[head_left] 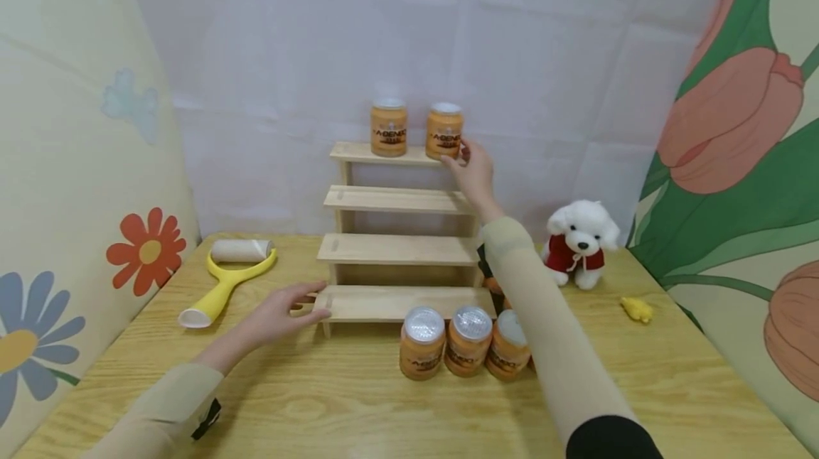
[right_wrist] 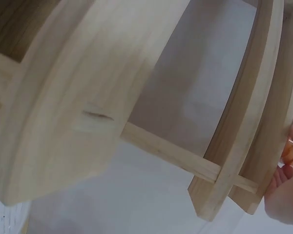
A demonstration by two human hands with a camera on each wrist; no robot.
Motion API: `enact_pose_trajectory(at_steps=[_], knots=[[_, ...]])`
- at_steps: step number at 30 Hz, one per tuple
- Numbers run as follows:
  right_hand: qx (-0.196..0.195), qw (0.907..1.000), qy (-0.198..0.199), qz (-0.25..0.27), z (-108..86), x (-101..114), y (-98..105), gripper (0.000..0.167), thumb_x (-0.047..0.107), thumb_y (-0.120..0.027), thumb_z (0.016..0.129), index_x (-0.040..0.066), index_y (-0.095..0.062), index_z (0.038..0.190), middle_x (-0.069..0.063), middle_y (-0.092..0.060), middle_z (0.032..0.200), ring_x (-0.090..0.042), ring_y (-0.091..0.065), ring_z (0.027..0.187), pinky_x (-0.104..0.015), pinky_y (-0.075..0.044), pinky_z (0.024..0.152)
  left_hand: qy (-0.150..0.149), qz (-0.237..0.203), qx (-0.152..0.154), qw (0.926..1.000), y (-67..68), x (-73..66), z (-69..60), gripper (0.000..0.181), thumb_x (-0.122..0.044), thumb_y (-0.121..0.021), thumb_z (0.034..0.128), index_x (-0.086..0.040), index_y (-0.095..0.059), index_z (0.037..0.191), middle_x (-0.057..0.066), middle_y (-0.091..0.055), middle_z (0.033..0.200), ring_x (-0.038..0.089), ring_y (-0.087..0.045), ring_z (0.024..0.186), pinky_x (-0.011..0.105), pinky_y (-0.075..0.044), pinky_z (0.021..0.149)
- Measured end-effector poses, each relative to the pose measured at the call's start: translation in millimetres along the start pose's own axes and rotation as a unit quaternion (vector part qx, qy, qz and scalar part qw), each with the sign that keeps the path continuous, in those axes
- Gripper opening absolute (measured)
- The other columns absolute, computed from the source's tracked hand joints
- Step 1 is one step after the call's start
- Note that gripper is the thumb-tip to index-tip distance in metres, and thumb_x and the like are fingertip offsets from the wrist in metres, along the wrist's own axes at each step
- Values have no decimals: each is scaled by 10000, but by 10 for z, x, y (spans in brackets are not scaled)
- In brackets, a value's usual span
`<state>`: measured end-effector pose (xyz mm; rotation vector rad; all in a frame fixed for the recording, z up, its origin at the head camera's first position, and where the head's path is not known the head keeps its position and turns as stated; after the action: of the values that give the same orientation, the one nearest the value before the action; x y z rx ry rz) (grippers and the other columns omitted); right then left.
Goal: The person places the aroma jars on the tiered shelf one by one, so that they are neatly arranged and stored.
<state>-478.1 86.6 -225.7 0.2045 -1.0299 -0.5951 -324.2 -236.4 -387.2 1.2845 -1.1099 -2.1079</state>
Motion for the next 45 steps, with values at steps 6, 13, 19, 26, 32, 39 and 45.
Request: enact_pose_trajectory(at_steps=[6, 13, 19, 26, 32, 39, 45], knots=[[-129, 9998, -51, -129, 2, -10, 0, 538, 246, -693, 860, 22, -515, 1316, -167, -586, 1234, -261, -553, 1124, -326, -468, 988, 42, -14, 17, 10000, -7, -10, 10, 616, -378, -623, 898, 8, -473, 1354, 224, -513, 1341, 361, -587, 1100, 486, -509, 915], [-80, 10000, 11, -46, -16, -29, 34, 517, 226, -698, 853, 26, -527, 1298, -150, -581, 1223, -255, -542, 1117, -331, -462, 988, -6, -83, -14, 10000, -20, -34, 51, 606, -352, -635, 895, 26, -480, 1343, 230, -516, 1335, 366, -591, 1092, 484, -513, 909], [212, 9969, 274, -705, -101, -57, 116, 380, 220, -672, 876, -9, -616, 1174, -156, -622, 1162, -267, -570, 1079, -350, -472, 972, 6, -131, -10, 9999, -60, -30, 50, 608, -351, -638, 893, 29, -480, 1341, 233, -515, 1334, 371, -587, 1096, 486, -514, 909], [1323, 9861, 36, -1005, -127, -38, 303, 434, 238, -626, 905, -12, -557, 1253, -173, -568, 1278, -290, -522, 1171, -388, -438, 1027, 19, -133, 43, 9999, -32, -50, 77, 619, -358, -621, 904, 33, -458, 1356, 238, -495, 1352, 383, -576, 1108, 509, -495, 929], [1855, 9795, 10, -779, -152, -56, 547, 450, 231, -622, 903, -29, -549, 1263, -201, -563, 1289, -322, -517, 1197, -414, -429, 1038, 32, -128, 71, 9999, -24, -39, 121, 625, -368, -617, 904, 31, -455, 1358, 241, -489, 1356, 394, -566, 1120, 515, -489, 935], [2312, 9712, 220, -523, -254, -219, 798, 476, 216, -619, 909, -41, -511, 1295, -215, -532, 1321, -337, -496, 1224, -439, -417, 1048, 18, -144, 105, 9998, -31, -28, 126, 622, -367, -612, 909, 32, -454, 1358, 246, -490, 1353, 395, -555, 1131, 513, -487, 938], [2480, 9658, 571, -498, -405, -339, 1022, 495, 310, -631, 900, 13, -543, 1287, -202, -551, 1302, -324, -518, 1189, -441, -447, 1008, 23, -157, 119, 9998, -25, -33, 117, 619, -362, -607, 912, 30, -448, 1364, 250, -485, 1356, 404, -544, 1142, 519, -486, 935]])
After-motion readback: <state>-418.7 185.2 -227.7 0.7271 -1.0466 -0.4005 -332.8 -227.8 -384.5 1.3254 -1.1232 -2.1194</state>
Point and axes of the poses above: each hand's wrist, its own z-axis towards the middle knuckle, its own y-axis out of the back of the hand, x = y × z, the point moved 4 cm from there along z, towards the middle knuckle
